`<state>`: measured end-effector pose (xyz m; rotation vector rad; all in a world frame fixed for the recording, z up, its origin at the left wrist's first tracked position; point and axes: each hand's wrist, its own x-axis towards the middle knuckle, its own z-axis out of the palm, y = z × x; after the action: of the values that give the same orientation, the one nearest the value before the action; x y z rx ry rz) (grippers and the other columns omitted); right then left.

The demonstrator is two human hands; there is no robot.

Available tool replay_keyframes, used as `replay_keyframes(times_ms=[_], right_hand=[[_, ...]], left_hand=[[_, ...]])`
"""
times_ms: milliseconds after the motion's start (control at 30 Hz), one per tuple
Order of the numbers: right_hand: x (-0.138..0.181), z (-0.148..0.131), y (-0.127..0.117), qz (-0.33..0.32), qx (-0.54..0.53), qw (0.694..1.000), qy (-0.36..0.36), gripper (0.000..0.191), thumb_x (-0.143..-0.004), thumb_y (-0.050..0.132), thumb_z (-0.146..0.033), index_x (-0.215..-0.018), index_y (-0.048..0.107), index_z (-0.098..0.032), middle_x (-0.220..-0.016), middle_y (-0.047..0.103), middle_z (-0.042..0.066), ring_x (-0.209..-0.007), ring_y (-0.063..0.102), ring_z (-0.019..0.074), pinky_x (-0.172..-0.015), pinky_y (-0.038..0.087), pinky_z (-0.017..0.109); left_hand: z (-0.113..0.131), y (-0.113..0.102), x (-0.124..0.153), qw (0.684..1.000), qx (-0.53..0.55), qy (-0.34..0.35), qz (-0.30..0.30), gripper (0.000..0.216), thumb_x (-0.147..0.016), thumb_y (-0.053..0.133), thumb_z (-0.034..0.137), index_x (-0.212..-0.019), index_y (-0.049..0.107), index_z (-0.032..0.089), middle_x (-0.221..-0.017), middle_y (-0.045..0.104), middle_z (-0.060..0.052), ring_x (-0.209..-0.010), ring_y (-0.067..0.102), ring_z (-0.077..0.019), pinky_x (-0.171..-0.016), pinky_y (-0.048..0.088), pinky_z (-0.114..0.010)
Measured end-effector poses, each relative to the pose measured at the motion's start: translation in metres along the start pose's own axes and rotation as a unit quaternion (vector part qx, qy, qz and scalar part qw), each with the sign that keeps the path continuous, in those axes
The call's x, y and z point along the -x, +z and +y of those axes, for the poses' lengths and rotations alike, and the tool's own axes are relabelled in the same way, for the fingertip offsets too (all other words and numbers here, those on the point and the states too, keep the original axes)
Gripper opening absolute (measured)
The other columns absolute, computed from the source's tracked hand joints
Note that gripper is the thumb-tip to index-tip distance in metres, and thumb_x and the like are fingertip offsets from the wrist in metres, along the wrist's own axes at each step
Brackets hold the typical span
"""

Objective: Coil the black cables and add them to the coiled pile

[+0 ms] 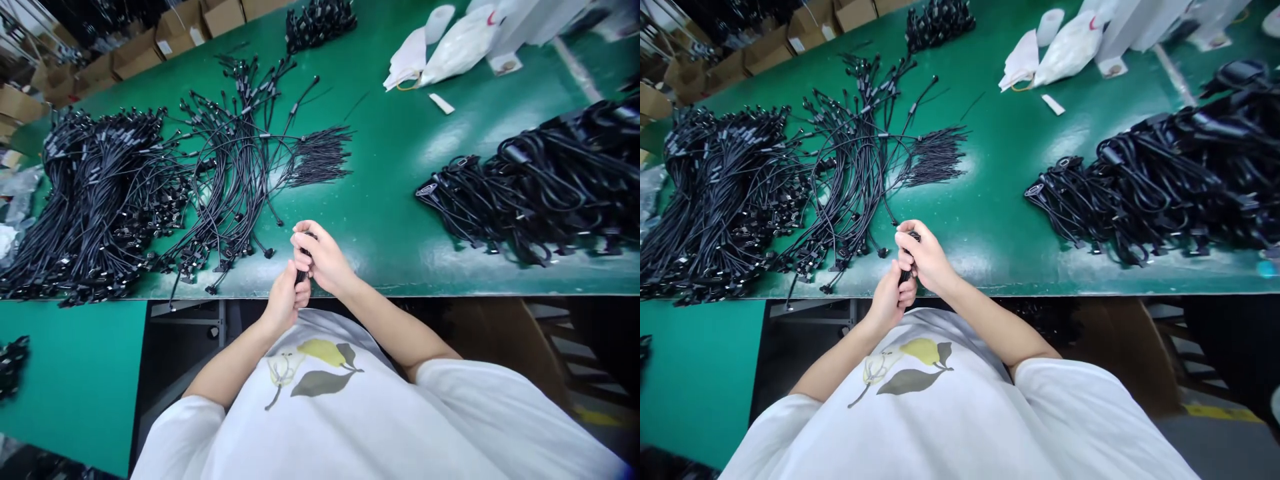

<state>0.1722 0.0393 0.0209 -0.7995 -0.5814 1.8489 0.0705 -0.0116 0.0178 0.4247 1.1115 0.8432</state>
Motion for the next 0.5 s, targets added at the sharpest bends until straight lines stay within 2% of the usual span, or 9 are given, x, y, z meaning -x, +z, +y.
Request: replay_keyframes(times_ms=[67,133,233,300,333,367,400,433,500], right_hand=[[0.002,0.003,-0.001,0.002,0.005,1.0,-0.026,0.028,-0.078,0.066,-0.031,-0.097,0.046,-0.024,-0.066,0.04,-0.009,-0.042,0.035,0.0027,-0.035,0.022,0.016],[0.005,0.007,-0.004,0.0,0.02,0.997,-0.073,0.029,-0.078,0.066,-0.03,-0.098,0.046,-0.024,-0.07,0.043,-0.009,-0.043,0.036,0.0023,-0.036,0.026,0.016],[0.008,-0.001,-0.02,0.006,0.056,0.992,-0.113,0.03,-0.08,0.065,-0.033,-0.101,0.045,-0.024,-0.076,0.045,-0.008,-0.043,0.033,0.0011,-0.039,0.029,0.017],[0.011,-0.024,-0.041,0.041,0.126,0.983,-0.13,0.032,-0.082,0.063,-0.037,-0.105,0.045,-0.025,-0.08,0.047,-0.007,-0.043,0.033,0.0016,-0.039,0.03,0.018],[0.015,-0.043,-0.054,0.073,0.193,0.967,-0.148,0.033,-0.082,0.063,-0.038,-0.108,0.045,-0.025,-0.083,0.049,-0.006,-0.046,0.036,0.0027,-0.041,0.032,0.019],[0.022,-0.067,-0.068,0.117,0.281,0.936,-0.177,0.036,-0.082,0.063,-0.038,-0.111,0.047,-0.024,-0.085,0.051,-0.004,-0.05,0.041,0.0046,-0.045,0.037,0.021],[0.031,-0.094,-0.082,0.172,0.382,0.883,-0.212,0.039,-0.081,0.065,-0.036,-0.114,0.049,-0.023,-0.089,0.055,-0.002,-0.058,0.048,0.0073,-0.052,0.044,0.023],[0.043,-0.124,-0.096,0.234,0.485,0.806,-0.246,0.041,-0.08,0.066,-0.034,-0.116,0.051,-0.021,-0.093,0.058,0.002,-0.069,0.054,0.0109,-0.063,0.049,0.028],[0.068,-0.185,-0.123,0.366,0.646,0.602,-0.294,0.047,-0.08,0.067,-0.033,-0.121,0.054,-0.014,-0.106,0.06,0.011,-0.093,0.058,0.0201,-0.087,0.047,0.04]], left_hand=[[-0.006,0.005,-0.006,0.999,-0.01,0.004,0.037,0.053,-0.08,0.054,0.072,-0.076,0.046,0.019,-0.048,0.022,0.012,-0.036,0.012,-0.0021,-0.035,0.008,-0.014],[-0.011,0.011,-0.011,0.999,-0.011,0.003,0.04,0.054,-0.08,0.052,0.073,-0.074,0.044,0.02,-0.046,0.021,0.012,-0.035,0.013,-0.0024,-0.034,0.009,-0.014],[-0.013,0.016,-0.012,0.998,-0.048,0.017,-0.025,0.049,-0.079,0.057,0.069,-0.082,0.049,0.02,-0.052,0.043,0.008,-0.041,0.039,-0.0058,-0.039,0.032,-0.016],[-0.01,0.008,-0.009,0.985,-0.138,0.054,-0.09,0.044,-0.081,0.063,0.058,-0.101,0.055,0.02,-0.087,0.066,-0.003,-0.076,0.064,-0.0138,-0.067,0.053,-0.025],[-0.007,0.0,-0.008,0.972,-0.194,0.097,-0.087,0.043,-0.082,0.066,0.053,-0.108,0.055,0.021,-0.104,0.067,-0.007,-0.093,0.066,-0.017,-0.082,0.054,-0.03],[-0.004,-0.011,-0.008,0.955,-0.247,0.151,-0.064,0.042,-0.084,0.064,0.05,-0.113,0.054,0.021,-0.114,0.066,-0.009,-0.104,0.064,-0.0196,-0.092,0.051,-0.034],[0.001,-0.023,-0.008,0.93,-0.308,0.195,-0.042,0.04,-0.087,0.06,0.048,-0.116,0.054,0.022,-0.117,0.065,-0.01,-0.109,0.063,-0.0215,-0.098,0.048,-0.038],[0.006,-0.037,-0.009,0.897,-0.376,0.233,-0.016,0.036,-0.09,0.057,0.045,-0.117,0.055,0.022,-0.117,0.065,-0.01,-0.109,0.063,-0.0226,-0.1,0.046,-0.041],[0.019,-0.062,-0.008,0.807,-0.485,0.33,0.073,0.031,-0.091,0.053,0.041,-0.114,0.059,0.022,-0.116,0.064,-0.01,-0.109,0.061,-0.025,-0.102,0.044,-0.044]])
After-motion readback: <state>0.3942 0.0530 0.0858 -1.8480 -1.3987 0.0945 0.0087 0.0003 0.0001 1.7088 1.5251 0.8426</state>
